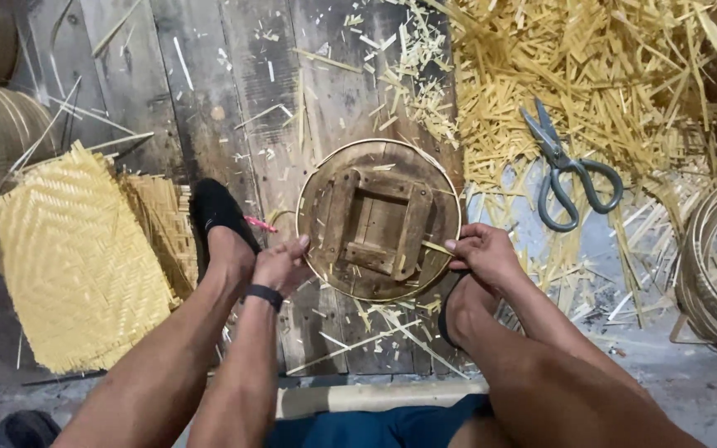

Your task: Attaching a circular rim to a woven bamboo base and trimming the excess edges with scissors.

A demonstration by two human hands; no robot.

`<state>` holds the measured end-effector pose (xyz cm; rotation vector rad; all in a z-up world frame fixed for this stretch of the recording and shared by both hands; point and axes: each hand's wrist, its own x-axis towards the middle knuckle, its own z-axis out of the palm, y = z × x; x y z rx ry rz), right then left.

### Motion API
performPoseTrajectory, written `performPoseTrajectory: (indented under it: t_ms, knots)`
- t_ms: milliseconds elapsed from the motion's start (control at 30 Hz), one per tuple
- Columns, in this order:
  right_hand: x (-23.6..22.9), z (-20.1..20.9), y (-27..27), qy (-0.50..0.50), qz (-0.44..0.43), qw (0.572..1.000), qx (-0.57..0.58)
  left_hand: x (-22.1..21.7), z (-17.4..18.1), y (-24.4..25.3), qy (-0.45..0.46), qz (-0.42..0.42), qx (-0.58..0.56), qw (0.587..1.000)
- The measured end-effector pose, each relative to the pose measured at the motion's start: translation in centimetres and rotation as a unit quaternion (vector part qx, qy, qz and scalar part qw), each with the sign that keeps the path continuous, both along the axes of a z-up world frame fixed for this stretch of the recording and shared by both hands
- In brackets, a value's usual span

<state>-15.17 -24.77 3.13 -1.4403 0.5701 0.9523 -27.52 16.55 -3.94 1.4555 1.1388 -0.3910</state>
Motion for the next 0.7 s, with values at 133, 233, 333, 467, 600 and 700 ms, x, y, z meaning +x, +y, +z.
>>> performPoseTrajectory:
  t_ms: [133, 233, 333, 467, 600, 700]
  knots:
    - [1.3, 1.6, 0.5, -0.032, 0.034, 0.997, -0.061, 1.0, 0.0, -2.1, -0.028, 0.137, -0.058, 0.988]
    - [2.9, 1.4, 0.2, -0.052, 0.019, 0.996, -0.073, 1.7, -0.6, -3.6, -0.026, 0.162, -0.047, 0.985]
    - [4.3, -0.3, -1.1, -0.095, -0.011, 0.994, -0.049, 3.8, 6.3, -8.0, 0.018, 0.135, -0.063, 0.989]
    - [4.5, -3.3, -2.1, -0.082, -0.044, 0.995, -0.040, 1.3, 4.8, -13.3, 0.010, 0.145, -0.151, 0.978]
    - [5.7, -4.6, -2.8, -0.054, -0.059, 0.996, 0.028, -1.0, 1.5, -15.3, -0.036, 0.200, -0.204, 0.958]
    - [5.5, -4.0, -1.8, -0.050, -0.038, 0.998, -0.002, -0.9, 1.0, -15.4, -0.029, 0.222, -0.169, 0.960]
